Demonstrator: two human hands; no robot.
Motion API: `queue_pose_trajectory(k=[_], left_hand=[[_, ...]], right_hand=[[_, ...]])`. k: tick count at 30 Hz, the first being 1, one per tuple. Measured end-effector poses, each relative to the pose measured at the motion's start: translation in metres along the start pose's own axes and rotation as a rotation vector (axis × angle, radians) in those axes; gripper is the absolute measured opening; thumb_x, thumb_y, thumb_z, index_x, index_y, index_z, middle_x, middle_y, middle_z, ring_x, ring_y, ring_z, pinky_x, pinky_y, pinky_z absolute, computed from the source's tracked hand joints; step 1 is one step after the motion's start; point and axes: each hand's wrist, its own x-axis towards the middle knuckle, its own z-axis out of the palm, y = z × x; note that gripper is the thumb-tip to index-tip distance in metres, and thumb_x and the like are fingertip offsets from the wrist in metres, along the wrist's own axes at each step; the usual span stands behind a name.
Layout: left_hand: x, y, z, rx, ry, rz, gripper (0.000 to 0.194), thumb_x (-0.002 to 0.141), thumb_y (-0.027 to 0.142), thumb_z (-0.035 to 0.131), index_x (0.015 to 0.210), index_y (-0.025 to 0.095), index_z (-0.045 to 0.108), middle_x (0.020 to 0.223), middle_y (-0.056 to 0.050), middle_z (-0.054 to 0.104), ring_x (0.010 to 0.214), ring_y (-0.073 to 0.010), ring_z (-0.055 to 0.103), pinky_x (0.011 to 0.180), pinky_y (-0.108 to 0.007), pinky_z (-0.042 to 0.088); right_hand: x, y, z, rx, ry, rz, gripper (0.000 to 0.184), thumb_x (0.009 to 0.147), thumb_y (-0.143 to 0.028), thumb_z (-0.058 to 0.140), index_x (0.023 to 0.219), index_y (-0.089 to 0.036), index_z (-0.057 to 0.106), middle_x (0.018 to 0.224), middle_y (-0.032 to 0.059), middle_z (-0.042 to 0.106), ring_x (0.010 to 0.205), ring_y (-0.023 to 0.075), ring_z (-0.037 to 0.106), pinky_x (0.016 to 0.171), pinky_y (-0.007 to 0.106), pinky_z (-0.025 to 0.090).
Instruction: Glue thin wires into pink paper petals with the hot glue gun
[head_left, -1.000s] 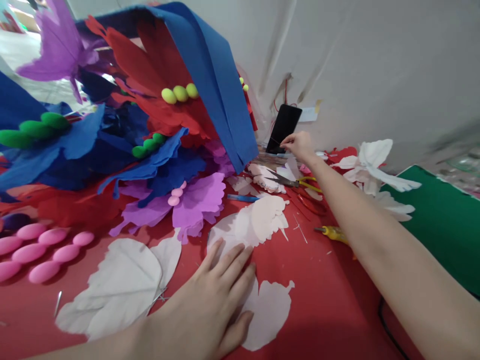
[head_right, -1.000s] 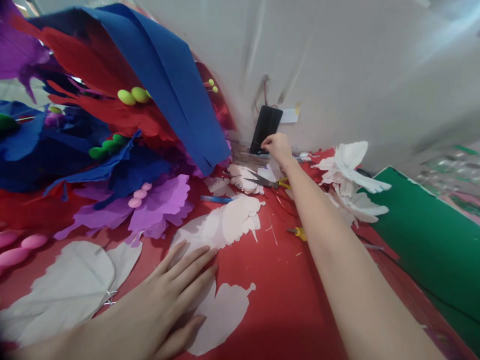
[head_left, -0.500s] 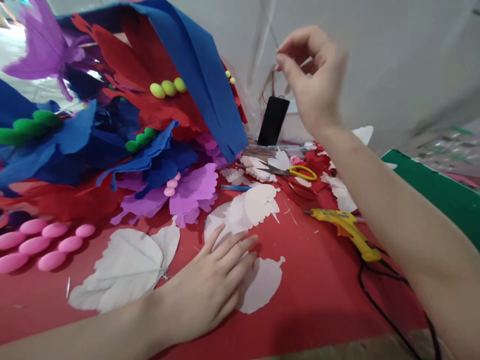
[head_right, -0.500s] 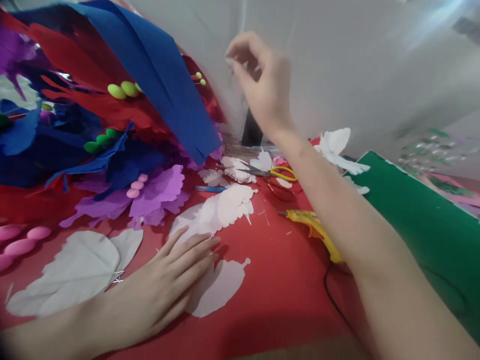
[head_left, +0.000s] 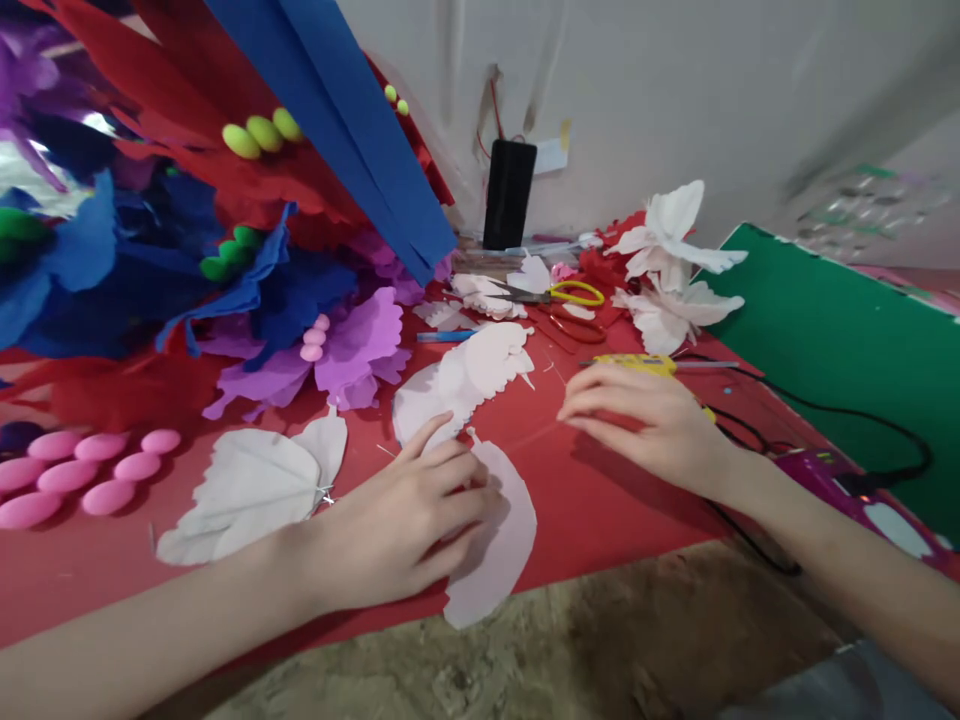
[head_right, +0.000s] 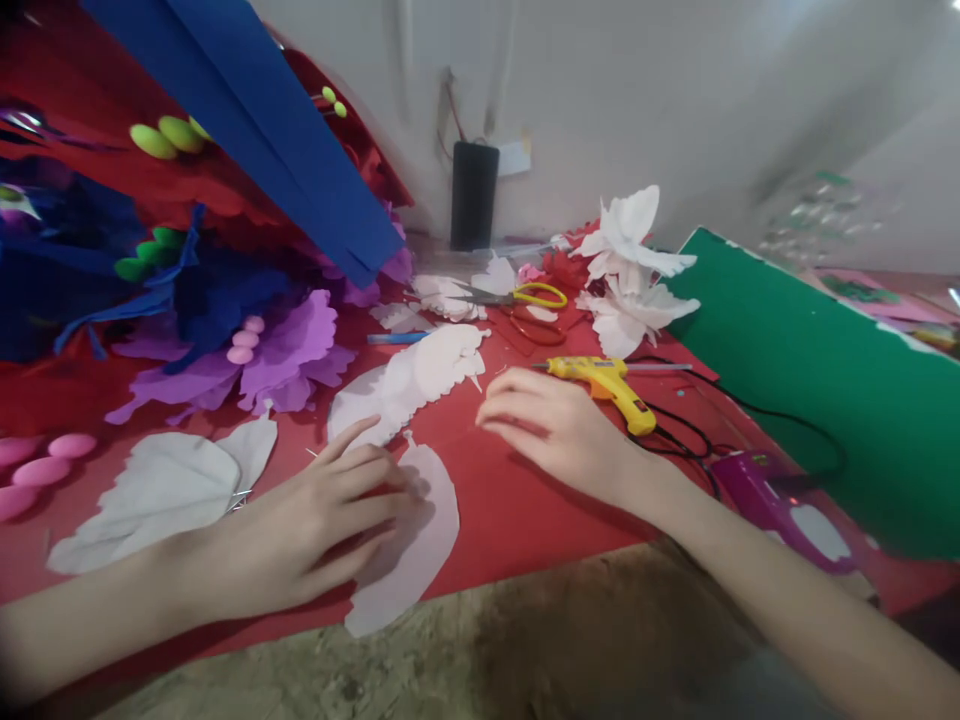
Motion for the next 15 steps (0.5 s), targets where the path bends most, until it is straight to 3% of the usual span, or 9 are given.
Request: queue_pose_trajectory(k=[5,15], left_hand=[[0.002,-0.003,-0.003,0.061,-0.049,-0.032,0.024,0.091,0.024,0.040,0.100,0.019,0.062,0.104,-0.004,0.063,0.100,-0.0189,0.054,0.112,-0.050,0.013],[0.001,-0.004,0.007,0.206,0.046,-0.026,0.026,0.092,0.024,0.038,0.099,0.013,0.060,0.101,-0.006,0.065,0.099,-0.0208,0.055,0.111,-0.053,0.015]], right_hand=[[-0.021,-0.002,0.015,0.158,-0.188,-0.061,0.022,0.089,-0.022,0.045,0.081,-0.020,0.064,0.085,0.0044,0.063,0.076,0.0095,0.061,0.070,0.020,0.048],[-0.008,-0.004,0.039,0.228,-0.232,-0.151,0.024,0.090,-0.022,0.043,0.082,-0.019,0.066,0.088,0.0048,0.064,0.079,0.0087,0.060,0.074,0.019,0.047]])
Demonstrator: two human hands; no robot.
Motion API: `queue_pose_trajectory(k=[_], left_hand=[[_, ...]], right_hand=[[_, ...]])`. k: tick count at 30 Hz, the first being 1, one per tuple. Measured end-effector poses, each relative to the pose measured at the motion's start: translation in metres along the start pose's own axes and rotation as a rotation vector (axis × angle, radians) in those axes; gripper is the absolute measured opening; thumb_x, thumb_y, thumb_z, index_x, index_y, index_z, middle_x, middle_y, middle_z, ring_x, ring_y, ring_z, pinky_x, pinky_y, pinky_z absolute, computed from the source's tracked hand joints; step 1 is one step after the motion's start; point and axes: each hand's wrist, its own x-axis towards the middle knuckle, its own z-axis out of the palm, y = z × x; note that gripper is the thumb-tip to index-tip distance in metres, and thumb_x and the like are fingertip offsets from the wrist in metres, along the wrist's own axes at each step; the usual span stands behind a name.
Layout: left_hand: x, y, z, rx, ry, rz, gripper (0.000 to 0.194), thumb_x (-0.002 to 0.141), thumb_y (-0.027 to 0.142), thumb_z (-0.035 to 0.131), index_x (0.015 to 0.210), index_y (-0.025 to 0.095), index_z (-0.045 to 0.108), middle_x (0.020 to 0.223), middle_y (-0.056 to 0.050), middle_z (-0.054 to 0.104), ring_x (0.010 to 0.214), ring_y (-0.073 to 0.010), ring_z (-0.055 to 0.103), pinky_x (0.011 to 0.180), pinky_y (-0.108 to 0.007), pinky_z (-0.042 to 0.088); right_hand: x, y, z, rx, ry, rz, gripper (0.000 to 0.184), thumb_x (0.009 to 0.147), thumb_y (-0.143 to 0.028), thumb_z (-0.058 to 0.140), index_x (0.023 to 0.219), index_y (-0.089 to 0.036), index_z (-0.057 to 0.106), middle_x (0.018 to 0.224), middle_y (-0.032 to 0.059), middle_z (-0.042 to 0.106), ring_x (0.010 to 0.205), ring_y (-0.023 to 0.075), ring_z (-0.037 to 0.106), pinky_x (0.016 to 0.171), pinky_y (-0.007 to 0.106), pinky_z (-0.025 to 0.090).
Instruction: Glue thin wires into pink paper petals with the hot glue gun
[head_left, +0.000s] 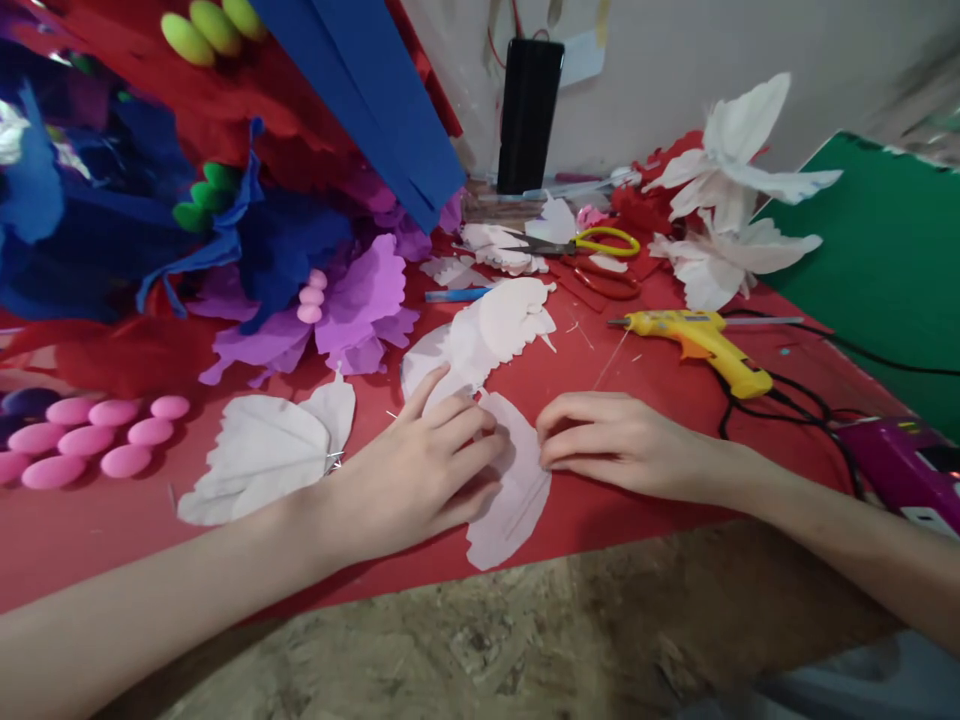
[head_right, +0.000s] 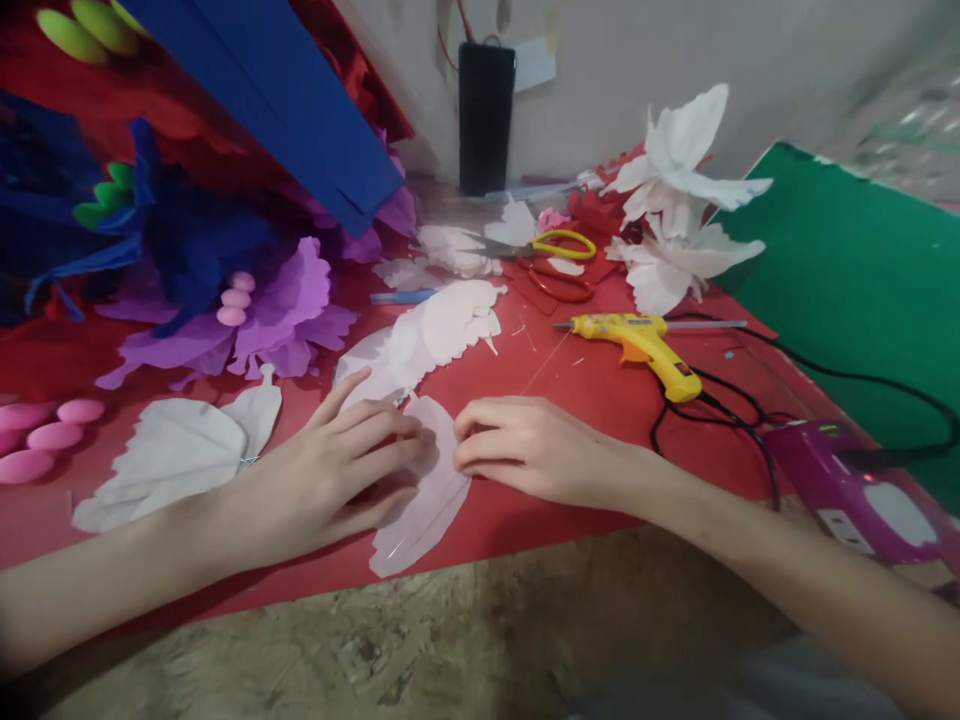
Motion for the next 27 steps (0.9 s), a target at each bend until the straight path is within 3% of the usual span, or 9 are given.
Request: queue_pose_trajectory(k=[5,8,21,27], left_hand=[[-0.001,0.000,0.001,-0.051,0.015,0.064,0.028,0.096,0.018,0.035,0.093,0.015,0.063,0.099,-0.002,0.067,0.097,-0.0148,0.057,0.114,-0.050,0.007],[-0.002,0.000,0.002,-0.103,0.007,0.055,0.025,0.095,0.018,0.038,0.093,0.018,0.063,0.098,0.000,0.066,0.093,-0.0118,0.059,0.113,-0.047,0.009],[-0.001,-0.004,0.002,-0.195,-0.054,0.054,0.022,0.089,0.034,0.052,0.094,0.015,0.061,0.100,-0.004,0.064,0.096,-0.0168,0.056,0.111,-0.048,0.011],[-0.003,-0.009,0.008,-0.208,0.010,0.107,0.025,0.087,0.039,0.054,0.099,0.017,0.058,0.099,-0.003,0.062,0.095,-0.0167,0.056,0.111,-0.048,0.008]], right_hand=[[-0.001,0.003,0.008,-0.035,0.004,-0.033,0.027,0.091,-0.022,0.042,0.081,-0.018,0.067,0.085,0.0048,0.064,0.077,0.0090,0.059,0.072,0.019,0.047],[-0.001,0.002,0.008,-0.055,0.026,-0.032,0.028,0.091,-0.023,0.042,0.080,-0.018,0.067,0.084,0.0044,0.064,0.076,0.0083,0.060,0.072,0.018,0.047],[-0.001,-0.003,0.013,-0.111,0.072,-0.041,0.026,0.090,-0.019,0.043,0.079,-0.017,0.066,0.083,0.0034,0.064,0.073,0.0075,0.058,0.067,0.018,0.045],[-0.002,-0.005,0.014,-0.155,0.070,-0.079,0.028,0.090,-0.018,0.041,0.077,-0.017,0.066,0.081,0.0037,0.063,0.072,0.0079,0.056,0.064,0.018,0.044]])
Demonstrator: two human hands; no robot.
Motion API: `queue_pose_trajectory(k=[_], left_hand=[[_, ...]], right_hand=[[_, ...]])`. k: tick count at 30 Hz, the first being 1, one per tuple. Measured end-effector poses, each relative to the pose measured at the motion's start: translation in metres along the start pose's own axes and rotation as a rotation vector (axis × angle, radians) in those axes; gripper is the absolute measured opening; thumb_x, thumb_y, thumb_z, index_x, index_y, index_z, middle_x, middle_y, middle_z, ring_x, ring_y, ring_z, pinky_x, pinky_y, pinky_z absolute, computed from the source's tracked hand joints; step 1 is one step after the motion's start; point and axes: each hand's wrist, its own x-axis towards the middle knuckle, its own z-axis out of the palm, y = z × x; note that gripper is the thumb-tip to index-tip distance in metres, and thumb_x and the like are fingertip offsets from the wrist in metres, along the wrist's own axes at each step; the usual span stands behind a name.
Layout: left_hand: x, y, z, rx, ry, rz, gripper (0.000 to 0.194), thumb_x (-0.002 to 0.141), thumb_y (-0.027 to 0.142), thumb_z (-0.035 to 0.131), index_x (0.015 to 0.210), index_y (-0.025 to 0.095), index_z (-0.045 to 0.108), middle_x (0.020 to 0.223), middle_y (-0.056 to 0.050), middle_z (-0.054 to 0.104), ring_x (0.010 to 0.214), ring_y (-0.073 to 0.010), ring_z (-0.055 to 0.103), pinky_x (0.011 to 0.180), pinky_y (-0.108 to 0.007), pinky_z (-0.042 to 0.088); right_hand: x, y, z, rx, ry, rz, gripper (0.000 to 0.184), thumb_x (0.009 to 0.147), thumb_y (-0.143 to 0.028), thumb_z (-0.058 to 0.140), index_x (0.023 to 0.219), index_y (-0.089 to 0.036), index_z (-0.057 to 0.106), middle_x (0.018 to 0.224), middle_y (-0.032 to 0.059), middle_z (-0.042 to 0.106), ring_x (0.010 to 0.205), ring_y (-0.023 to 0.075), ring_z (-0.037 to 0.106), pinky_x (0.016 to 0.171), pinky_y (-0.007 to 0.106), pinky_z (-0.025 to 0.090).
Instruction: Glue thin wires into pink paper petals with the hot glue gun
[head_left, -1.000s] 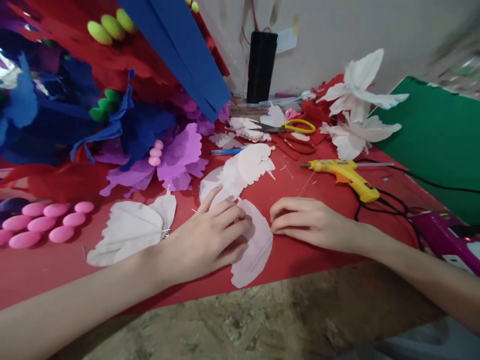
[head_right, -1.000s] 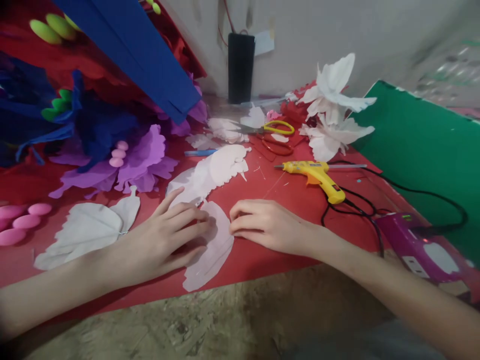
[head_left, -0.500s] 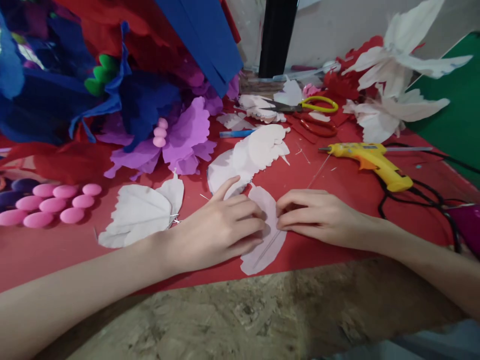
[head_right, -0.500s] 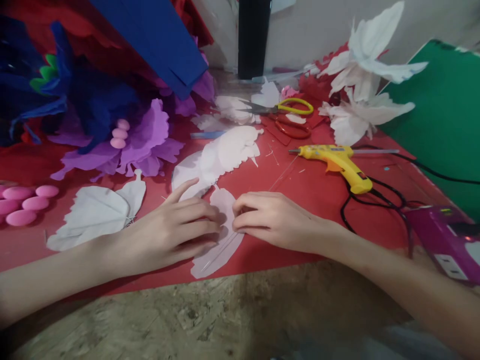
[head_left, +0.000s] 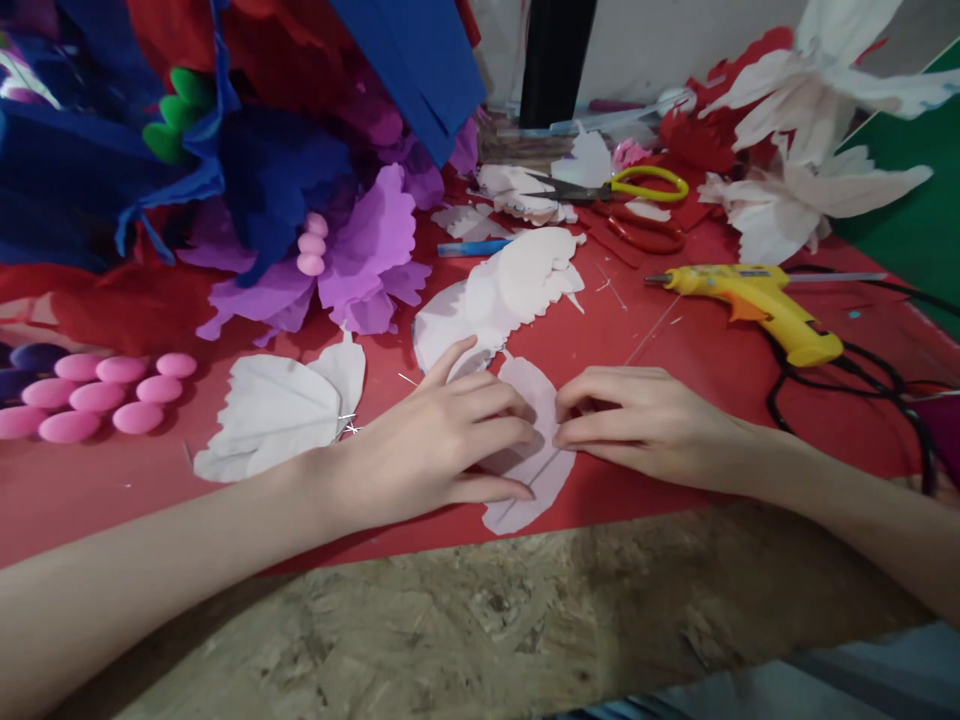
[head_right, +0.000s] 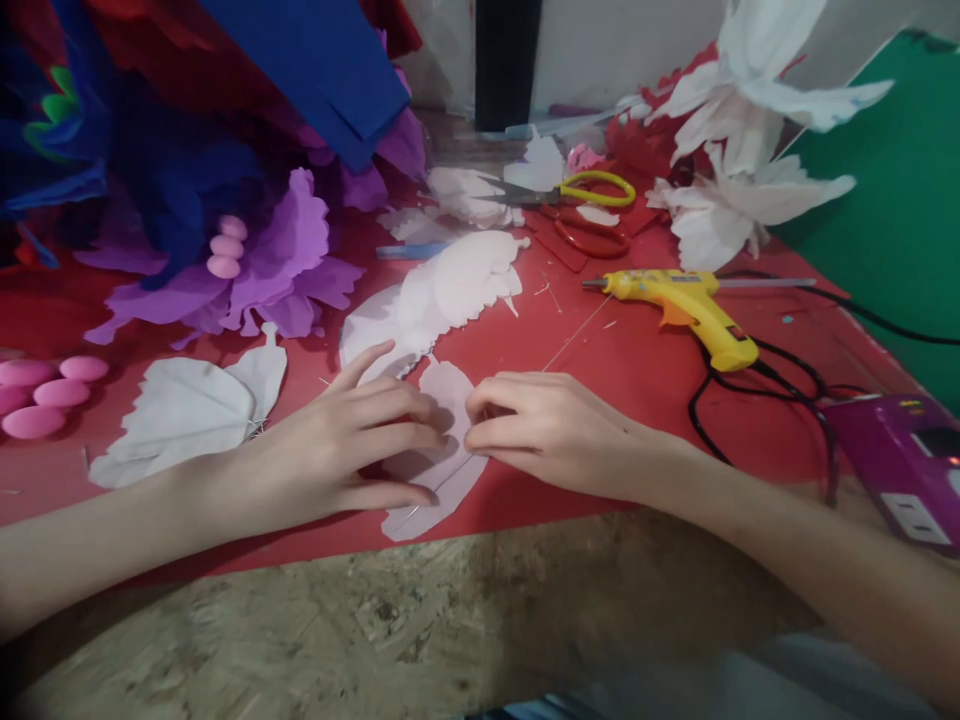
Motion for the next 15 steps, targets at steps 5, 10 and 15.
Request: queue_pose_trajectory(k=[5,10,15], left_hand=[[0.003,0.003,-0.004,0.004,-0.035,-0.033,0.029,0.082,0.042,0.061,0.095,0.016,0.061,0.097,-0.003,0.063,0.094,-0.0174,0.057,0.110,-0.047,0.011],[0.004,0.005,-0.006,0.001,-0.039,-0.043,0.031,0.080,0.043,0.062,0.097,0.017,0.061,0.098,-0.003,0.064,0.096,-0.0174,0.057,0.110,-0.046,0.010],[0.003,0.003,-0.004,0.007,-0.024,-0.043,0.030,0.082,0.043,0.060,0.095,0.016,0.060,0.098,-0.003,0.065,0.096,-0.0164,0.058,0.111,-0.045,0.009]], right_hand=[[-0.002,0.002,-0.001,-0.023,-0.014,-0.022,0.024,0.088,-0.015,0.044,0.080,-0.017,0.067,0.083,0.0035,0.063,0.072,0.0084,0.055,0.064,0.019,0.044],[-0.003,0.004,-0.005,0.019,-0.070,-0.047,0.024,0.088,-0.013,0.043,0.087,-0.018,0.067,0.086,0.0042,0.063,0.076,0.0085,0.056,0.066,0.019,0.045],[-0.005,0.007,-0.010,0.066,-0.073,0.039,0.026,0.091,-0.018,0.040,0.090,-0.015,0.065,0.092,0.0062,0.064,0.083,0.0093,0.060,0.075,0.020,0.048]])
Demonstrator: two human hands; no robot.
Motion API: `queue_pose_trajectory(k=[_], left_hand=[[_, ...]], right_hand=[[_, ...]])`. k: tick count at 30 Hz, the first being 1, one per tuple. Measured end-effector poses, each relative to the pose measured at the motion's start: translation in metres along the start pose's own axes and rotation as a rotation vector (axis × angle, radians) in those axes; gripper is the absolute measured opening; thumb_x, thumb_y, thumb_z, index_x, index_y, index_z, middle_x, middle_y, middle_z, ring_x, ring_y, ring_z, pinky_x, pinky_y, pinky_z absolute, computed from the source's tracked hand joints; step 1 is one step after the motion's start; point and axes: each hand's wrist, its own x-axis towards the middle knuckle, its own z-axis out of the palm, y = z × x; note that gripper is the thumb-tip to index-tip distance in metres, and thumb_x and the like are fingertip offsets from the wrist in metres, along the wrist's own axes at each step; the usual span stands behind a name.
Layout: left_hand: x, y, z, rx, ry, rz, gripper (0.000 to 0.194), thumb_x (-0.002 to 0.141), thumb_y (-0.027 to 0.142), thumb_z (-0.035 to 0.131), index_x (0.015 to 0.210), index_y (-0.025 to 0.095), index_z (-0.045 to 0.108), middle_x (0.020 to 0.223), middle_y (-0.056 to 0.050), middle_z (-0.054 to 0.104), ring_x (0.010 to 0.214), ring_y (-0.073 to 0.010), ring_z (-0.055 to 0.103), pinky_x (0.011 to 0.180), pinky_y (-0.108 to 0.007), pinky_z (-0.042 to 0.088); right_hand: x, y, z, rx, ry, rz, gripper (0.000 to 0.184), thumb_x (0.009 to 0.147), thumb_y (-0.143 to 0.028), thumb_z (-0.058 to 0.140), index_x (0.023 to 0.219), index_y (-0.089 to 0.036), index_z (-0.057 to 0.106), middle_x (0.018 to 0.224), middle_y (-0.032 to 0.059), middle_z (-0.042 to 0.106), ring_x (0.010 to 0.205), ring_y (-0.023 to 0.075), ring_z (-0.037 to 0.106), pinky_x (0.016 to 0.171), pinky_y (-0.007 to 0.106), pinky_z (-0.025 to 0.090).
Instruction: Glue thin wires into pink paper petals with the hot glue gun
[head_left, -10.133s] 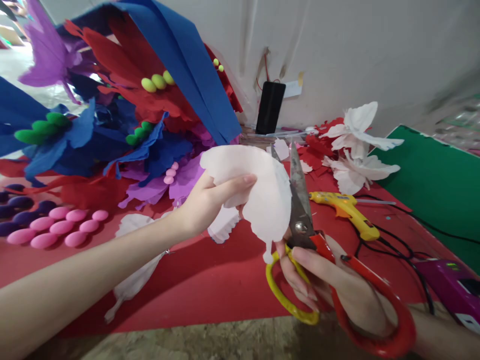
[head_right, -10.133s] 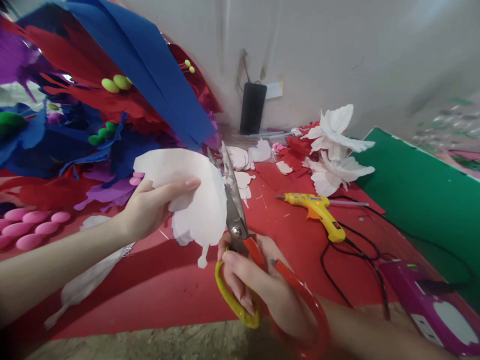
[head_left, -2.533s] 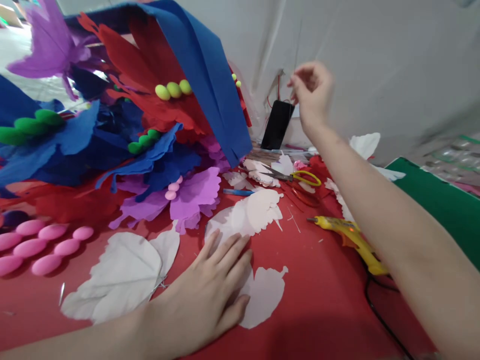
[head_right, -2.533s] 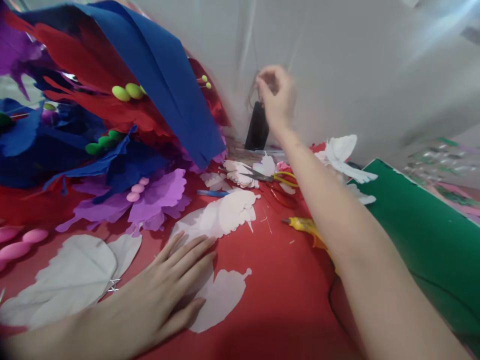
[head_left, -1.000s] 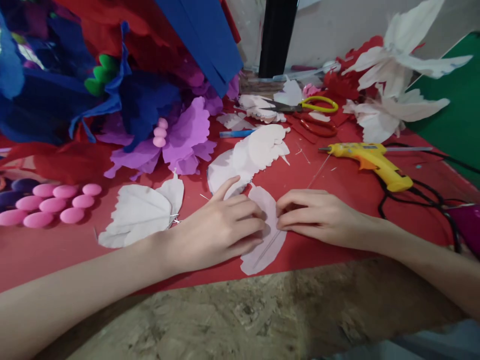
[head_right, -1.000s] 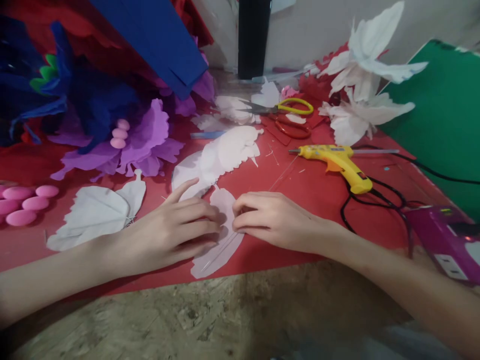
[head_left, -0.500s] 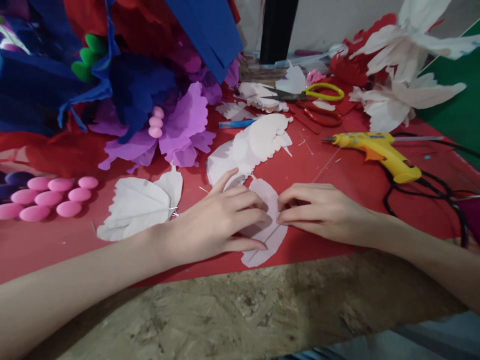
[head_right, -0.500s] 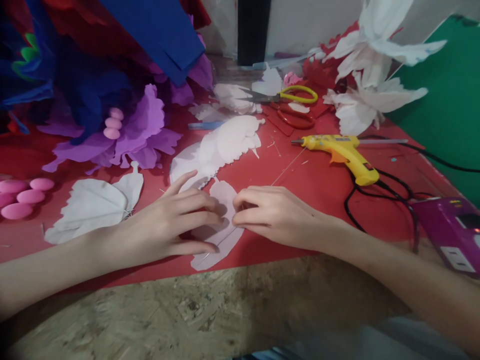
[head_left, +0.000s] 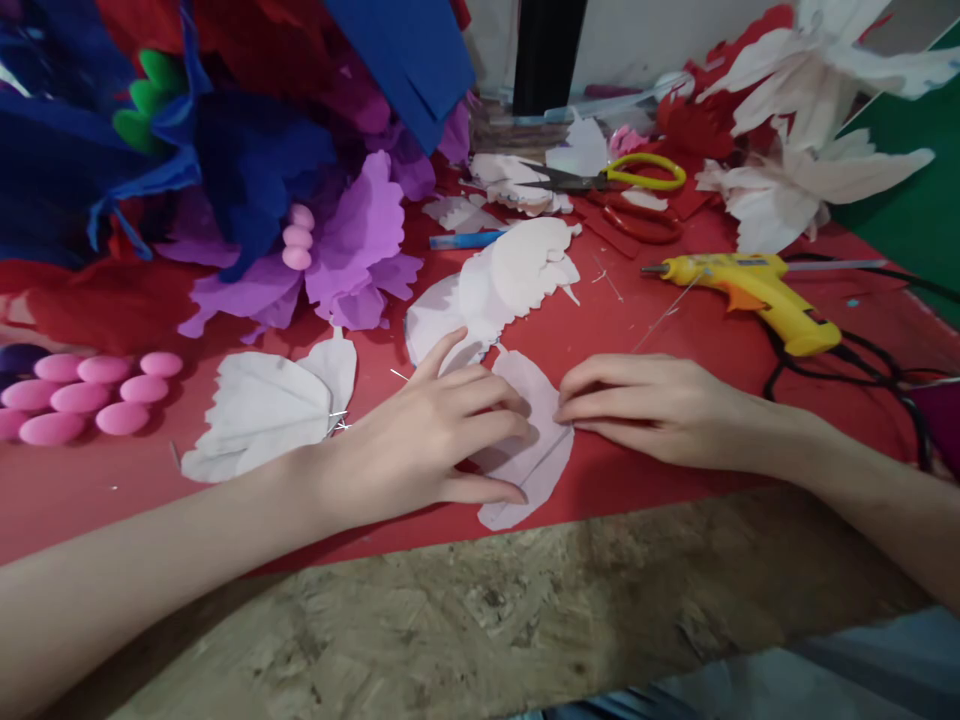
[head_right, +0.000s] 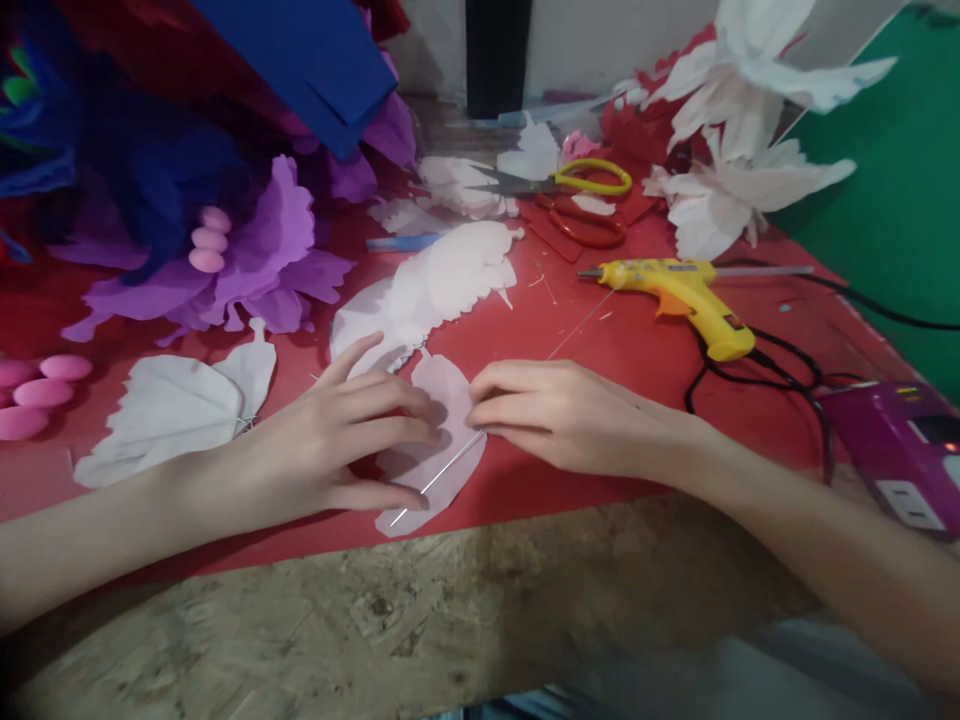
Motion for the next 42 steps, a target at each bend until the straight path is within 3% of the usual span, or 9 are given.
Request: queue_pose_trajectory(k=[6,20,34,39,42], left_hand=[[-0.003,-0.005,0.005,-0.012,0.045,0.028,0.028,0.087,0.044,0.052,0.096,0.018,0.060,0.098,-0.002,0.064,0.097,-0.0151,0.058,0.111,-0.045,0.007],[-0.003,-0.005,0.005,-0.002,0.041,0.051,0.030,0.087,0.044,0.053,0.100,0.017,0.058,0.098,-0.003,0.063,0.095,-0.0151,0.057,0.112,-0.043,0.007],[-0.002,-0.003,0.001,-0.041,0.005,0.005,0.029,0.083,0.042,0.060,0.101,0.020,0.058,0.100,-0.002,0.063,0.100,-0.0161,0.056,0.112,-0.042,0.006],[0.003,0.003,-0.009,-0.101,-0.067,-0.066,0.030,0.092,0.042,0.044,0.095,0.016,0.058,0.098,-0.004,0.064,0.098,-0.0159,0.058,0.112,-0.044,0.006],[0.013,0.010,-0.013,-0.129,0.015,-0.149,0.026,0.095,0.025,0.035,0.093,0.018,0.060,0.095,-0.002,0.065,0.094,-0.0145,0.059,0.111,-0.049,0.011]], right_hand=[[-0.001,0.009,-0.005,0.112,-0.015,0.130,0.020,0.089,-0.023,0.045,0.082,-0.017,0.063,0.092,0.0050,0.063,0.084,0.0097,0.061,0.076,0.021,0.048],[-0.001,0.011,-0.004,0.133,-0.005,0.238,0.017,0.087,-0.023,0.047,0.079,-0.019,0.062,0.091,0.0040,0.063,0.082,0.0111,0.061,0.075,0.025,0.048],[0.002,0.012,-0.006,0.106,-0.008,0.147,0.019,0.089,-0.018,0.045,0.080,-0.015,0.061,0.090,0.0057,0.062,0.082,0.0096,0.059,0.075,0.021,0.047],[0.003,0.010,-0.013,0.066,0.008,0.118,0.019,0.089,-0.019,0.045,0.079,-0.015,0.061,0.087,0.0051,0.063,0.080,0.0099,0.059,0.074,0.021,0.046],[0.005,0.005,-0.018,0.045,0.070,0.114,0.017,0.088,-0.018,0.047,0.079,-0.015,0.060,0.085,0.0051,0.063,0.079,0.0097,0.058,0.073,0.021,0.046]])
